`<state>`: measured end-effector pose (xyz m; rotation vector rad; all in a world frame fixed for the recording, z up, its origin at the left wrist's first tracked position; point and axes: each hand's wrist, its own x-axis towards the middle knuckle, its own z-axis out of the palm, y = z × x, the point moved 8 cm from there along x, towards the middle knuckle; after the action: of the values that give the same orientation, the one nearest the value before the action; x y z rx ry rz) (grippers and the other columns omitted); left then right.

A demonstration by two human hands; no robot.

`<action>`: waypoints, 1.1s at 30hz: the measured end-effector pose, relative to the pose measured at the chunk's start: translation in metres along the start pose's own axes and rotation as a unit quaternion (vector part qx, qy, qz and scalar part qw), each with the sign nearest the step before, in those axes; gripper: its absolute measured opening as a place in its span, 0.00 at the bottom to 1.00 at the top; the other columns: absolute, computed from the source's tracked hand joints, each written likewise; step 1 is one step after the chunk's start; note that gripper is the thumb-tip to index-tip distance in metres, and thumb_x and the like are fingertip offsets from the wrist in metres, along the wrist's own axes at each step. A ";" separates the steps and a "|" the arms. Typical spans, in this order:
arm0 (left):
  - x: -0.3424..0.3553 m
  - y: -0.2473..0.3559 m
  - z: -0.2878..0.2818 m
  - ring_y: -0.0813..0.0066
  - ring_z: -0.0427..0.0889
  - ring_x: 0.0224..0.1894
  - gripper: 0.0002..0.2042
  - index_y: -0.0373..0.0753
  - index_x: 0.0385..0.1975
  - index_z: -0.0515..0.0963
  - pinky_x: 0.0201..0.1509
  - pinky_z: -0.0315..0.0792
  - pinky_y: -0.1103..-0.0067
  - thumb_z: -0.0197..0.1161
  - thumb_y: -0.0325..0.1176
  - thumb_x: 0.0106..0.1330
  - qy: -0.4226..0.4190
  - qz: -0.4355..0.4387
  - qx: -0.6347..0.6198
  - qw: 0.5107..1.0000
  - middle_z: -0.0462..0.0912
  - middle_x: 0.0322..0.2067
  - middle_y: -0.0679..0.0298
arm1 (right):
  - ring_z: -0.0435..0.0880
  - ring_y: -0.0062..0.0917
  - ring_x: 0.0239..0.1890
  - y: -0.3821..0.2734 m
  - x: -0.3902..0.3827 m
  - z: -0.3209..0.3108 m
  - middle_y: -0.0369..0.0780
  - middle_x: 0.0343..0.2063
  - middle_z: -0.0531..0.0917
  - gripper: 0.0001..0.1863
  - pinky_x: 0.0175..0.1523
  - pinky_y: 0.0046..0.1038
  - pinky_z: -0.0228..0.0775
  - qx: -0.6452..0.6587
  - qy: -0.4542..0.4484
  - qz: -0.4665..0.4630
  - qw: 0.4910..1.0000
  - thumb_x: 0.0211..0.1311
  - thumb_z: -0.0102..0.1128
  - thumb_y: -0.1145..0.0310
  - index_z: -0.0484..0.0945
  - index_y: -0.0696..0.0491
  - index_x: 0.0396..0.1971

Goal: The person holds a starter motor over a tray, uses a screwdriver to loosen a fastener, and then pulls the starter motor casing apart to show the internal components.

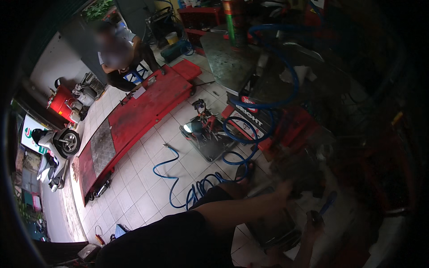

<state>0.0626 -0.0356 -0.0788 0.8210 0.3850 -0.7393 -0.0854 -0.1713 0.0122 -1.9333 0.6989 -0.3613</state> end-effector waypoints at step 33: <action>-0.071 0.012 0.047 0.58 0.66 0.49 0.16 0.31 0.49 0.68 0.57 0.59 0.72 0.54 0.33 0.65 -0.105 0.323 0.408 0.847 0.65 0.45 0.51 | 0.80 0.20 0.29 -0.040 -0.004 0.012 0.39 0.30 0.82 0.08 0.32 0.19 0.71 0.086 0.059 -0.083 0.991 0.45 0.68 0.79 0.81 0.62 0.28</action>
<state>0.0231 -0.0353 -0.0020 1.5501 -0.4524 -0.3170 -0.0694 -0.1467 0.0429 -1.8216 0.5637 -0.6237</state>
